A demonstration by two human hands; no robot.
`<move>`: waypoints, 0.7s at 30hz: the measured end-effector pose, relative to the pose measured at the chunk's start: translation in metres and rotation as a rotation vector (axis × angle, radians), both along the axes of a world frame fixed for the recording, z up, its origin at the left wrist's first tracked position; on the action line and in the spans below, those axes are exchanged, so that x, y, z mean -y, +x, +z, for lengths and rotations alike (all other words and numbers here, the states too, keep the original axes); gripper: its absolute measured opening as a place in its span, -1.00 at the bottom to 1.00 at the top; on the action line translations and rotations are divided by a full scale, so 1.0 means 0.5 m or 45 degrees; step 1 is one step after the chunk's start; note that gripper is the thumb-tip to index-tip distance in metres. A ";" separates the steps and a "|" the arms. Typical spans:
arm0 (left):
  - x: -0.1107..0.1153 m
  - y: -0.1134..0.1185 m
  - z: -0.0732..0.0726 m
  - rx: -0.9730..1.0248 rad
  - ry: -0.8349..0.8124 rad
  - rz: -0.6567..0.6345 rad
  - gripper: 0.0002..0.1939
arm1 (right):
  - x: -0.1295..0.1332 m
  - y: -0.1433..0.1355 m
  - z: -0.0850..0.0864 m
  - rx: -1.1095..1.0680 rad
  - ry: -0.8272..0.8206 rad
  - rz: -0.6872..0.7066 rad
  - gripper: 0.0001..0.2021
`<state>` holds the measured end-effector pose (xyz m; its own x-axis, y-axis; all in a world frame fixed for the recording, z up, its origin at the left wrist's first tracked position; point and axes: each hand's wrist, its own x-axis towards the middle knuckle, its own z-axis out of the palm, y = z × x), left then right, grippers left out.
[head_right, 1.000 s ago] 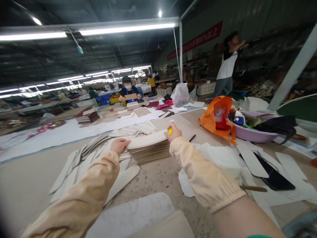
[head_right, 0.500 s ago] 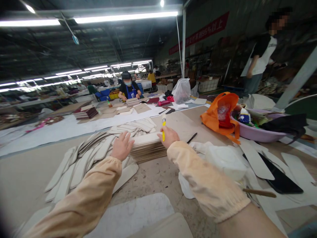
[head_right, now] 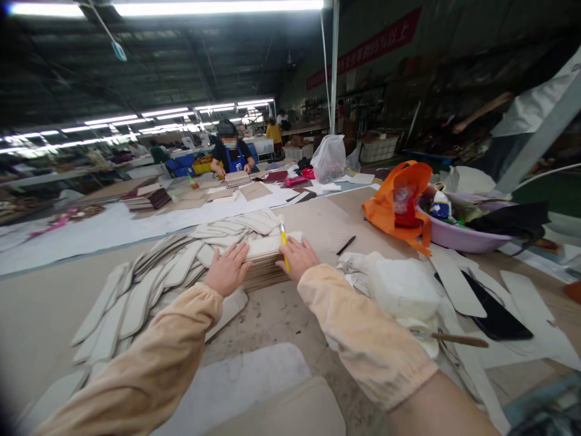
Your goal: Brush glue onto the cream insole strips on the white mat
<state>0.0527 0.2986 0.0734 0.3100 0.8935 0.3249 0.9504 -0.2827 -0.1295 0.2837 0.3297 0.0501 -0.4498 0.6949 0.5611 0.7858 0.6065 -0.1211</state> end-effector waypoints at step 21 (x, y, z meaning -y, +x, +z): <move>0.702 -0.081 -0.203 0.776 -0.153 -0.149 -0.73 | 0.648 0.053 -0.076 -1.175 -1.041 0.052 -0.82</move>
